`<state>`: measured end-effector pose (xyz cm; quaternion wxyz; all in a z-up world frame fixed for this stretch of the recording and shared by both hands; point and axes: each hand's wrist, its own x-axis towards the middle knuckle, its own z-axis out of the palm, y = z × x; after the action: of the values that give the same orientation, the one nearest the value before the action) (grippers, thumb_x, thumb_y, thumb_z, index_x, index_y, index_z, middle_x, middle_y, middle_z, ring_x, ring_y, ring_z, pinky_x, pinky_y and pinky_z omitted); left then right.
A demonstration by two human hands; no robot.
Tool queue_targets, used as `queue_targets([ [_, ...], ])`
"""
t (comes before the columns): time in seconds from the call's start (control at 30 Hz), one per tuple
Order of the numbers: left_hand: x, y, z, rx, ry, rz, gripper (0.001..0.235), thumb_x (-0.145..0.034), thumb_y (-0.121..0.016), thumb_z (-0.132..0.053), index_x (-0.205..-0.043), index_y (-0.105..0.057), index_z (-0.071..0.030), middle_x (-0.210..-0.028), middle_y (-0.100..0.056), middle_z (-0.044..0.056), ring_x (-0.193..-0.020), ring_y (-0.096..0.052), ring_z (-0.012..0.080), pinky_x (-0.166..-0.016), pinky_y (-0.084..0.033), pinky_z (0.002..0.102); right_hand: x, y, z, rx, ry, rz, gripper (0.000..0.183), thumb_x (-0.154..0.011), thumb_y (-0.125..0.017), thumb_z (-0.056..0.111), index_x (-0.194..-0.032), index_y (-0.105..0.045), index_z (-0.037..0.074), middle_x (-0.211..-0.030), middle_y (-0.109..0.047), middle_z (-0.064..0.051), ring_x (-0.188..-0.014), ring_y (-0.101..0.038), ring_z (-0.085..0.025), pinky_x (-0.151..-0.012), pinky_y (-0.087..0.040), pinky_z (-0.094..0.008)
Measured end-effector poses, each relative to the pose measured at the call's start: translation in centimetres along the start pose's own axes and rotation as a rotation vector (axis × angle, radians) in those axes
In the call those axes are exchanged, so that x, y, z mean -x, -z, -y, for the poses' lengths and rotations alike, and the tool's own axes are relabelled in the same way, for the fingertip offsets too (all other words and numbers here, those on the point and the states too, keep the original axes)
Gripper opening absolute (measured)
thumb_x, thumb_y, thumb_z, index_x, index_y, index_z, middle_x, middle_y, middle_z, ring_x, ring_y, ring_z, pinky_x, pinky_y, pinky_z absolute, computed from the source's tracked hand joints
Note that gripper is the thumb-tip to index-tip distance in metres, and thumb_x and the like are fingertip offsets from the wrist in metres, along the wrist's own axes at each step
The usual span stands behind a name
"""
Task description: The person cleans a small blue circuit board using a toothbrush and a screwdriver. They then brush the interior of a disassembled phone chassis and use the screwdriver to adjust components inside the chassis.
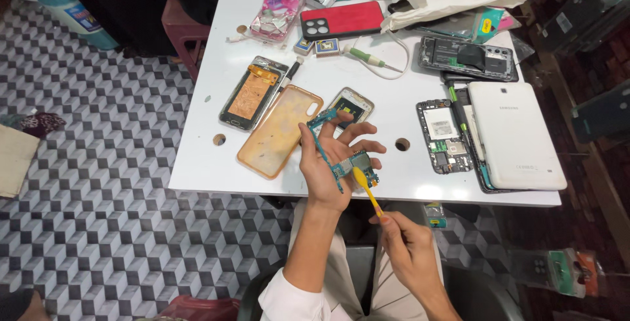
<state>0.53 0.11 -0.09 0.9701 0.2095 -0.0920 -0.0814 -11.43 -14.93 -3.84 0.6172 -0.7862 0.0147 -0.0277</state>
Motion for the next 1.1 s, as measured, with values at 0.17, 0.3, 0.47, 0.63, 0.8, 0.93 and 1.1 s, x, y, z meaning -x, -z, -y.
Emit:
queue_targets([
  [0.17, 0.0, 0.0, -0.1, 0.000, 0.031, 0.034, 0.079, -0.104, -0.024, -0.074, -0.127, -0.050, -0.003, -0.116, -0.064, 0.027, -0.090, -0.071, 0.0380, -0.068, -0.060, 0.043, -0.6, -0.4, -0.2, 0.013, -0.009, -0.010, 0.033, -0.102, -0.054, 0.022, -0.096, -0.075, -0.003, -0.051, -0.045, 0.002, -0.047, -0.040, -0.005, -0.043, -0.031, -0.025],
  [0.3, 0.1, 0.0, -0.4, 0.026, -0.009, 0.015, 0.078, -0.105, -0.023, -0.073, -0.126, -0.049, -0.003, -0.116, -0.063, 0.027, -0.090, -0.071, 0.0375, -0.068, -0.060, 0.043, 0.1, -1.1, -0.2, -0.036, -0.004, 0.011, 0.034, -0.103, -0.054, 0.023, -0.094, -0.074, -0.003, -0.052, -0.044, 0.003, -0.048, -0.039, -0.004, -0.044, -0.030, -0.024],
  [0.47, 0.3, -0.2, 0.0, -0.085, 0.023, 0.107, 0.080, -0.103, -0.022, -0.074, -0.129, -0.048, -0.002, -0.118, -0.064, 0.030, -0.091, -0.071, 0.0369, -0.071, -0.061, 0.043, 0.1, -1.1, -0.6, -0.070, -0.063, -0.021, 0.035, -0.104, -0.053, 0.024, -0.092, -0.072, -0.003, -0.052, -0.044, 0.004, -0.048, -0.037, -0.004, -0.043, -0.028, -0.025],
  [0.63, 0.8, -0.5, -0.3, -0.111, 0.016, 0.127, 0.081, -0.103, -0.021, -0.074, -0.131, -0.048, -0.002, -0.119, -0.064, 0.031, -0.092, -0.071, 0.0365, -0.072, -0.062, 0.043, -0.2, -1.5, -1.0, -0.086, -0.070, -0.010, 0.036, -0.104, -0.053, 0.026, -0.090, -0.070, -0.002, -0.052, -0.042, 0.004, -0.047, -0.035, -0.004, -0.042, -0.025, -0.025],
  [0.8, 0.7, -0.5, -0.1, -0.062, 0.009, 0.110, 0.081, -0.105, -0.021, -0.073, -0.132, -0.048, -0.001, -0.118, -0.063, 0.030, -0.091, -0.071, 0.0363, -0.073, -0.061, 0.043, 1.3, -1.4, -1.2, -0.121, -0.115, -0.005, 0.037, -0.103, -0.053, 0.026, -0.090, -0.071, -0.003, -0.052, -0.045, 0.004, -0.047, -0.036, -0.004, -0.042, -0.027, -0.025],
  [0.93, 0.6, -0.2, 0.2, -0.117, 0.030, 0.158, 0.084, -0.102, -0.021, -0.074, -0.131, -0.049, 0.000, -0.117, -0.065, 0.031, -0.092, -0.072, 0.0360, -0.073, -0.061, 0.042, 0.1, -1.3, -1.6, -0.082, -0.065, -0.017, 0.035, -0.104, -0.053, 0.025, -0.090, -0.071, -0.002, -0.053, -0.043, 0.003, -0.048, -0.036, -0.004, -0.043, -0.027, -0.024],
  [1.1, 0.6, -0.2, 0.0, -0.059, 0.016, 0.127, 0.080, -0.104, -0.023, -0.073, -0.124, -0.052, -0.002, -0.117, -0.065, 0.029, -0.090, -0.071, 0.0354, -0.072, -0.060, 0.042, -0.1, -1.7, -2.0, -0.079, -0.013, 0.062, 0.034, -0.105, -0.052, 0.025, -0.090, -0.070, 0.000, -0.054, -0.046, 0.003, -0.049, -0.038, -0.003, -0.044, -0.029, -0.023],
])
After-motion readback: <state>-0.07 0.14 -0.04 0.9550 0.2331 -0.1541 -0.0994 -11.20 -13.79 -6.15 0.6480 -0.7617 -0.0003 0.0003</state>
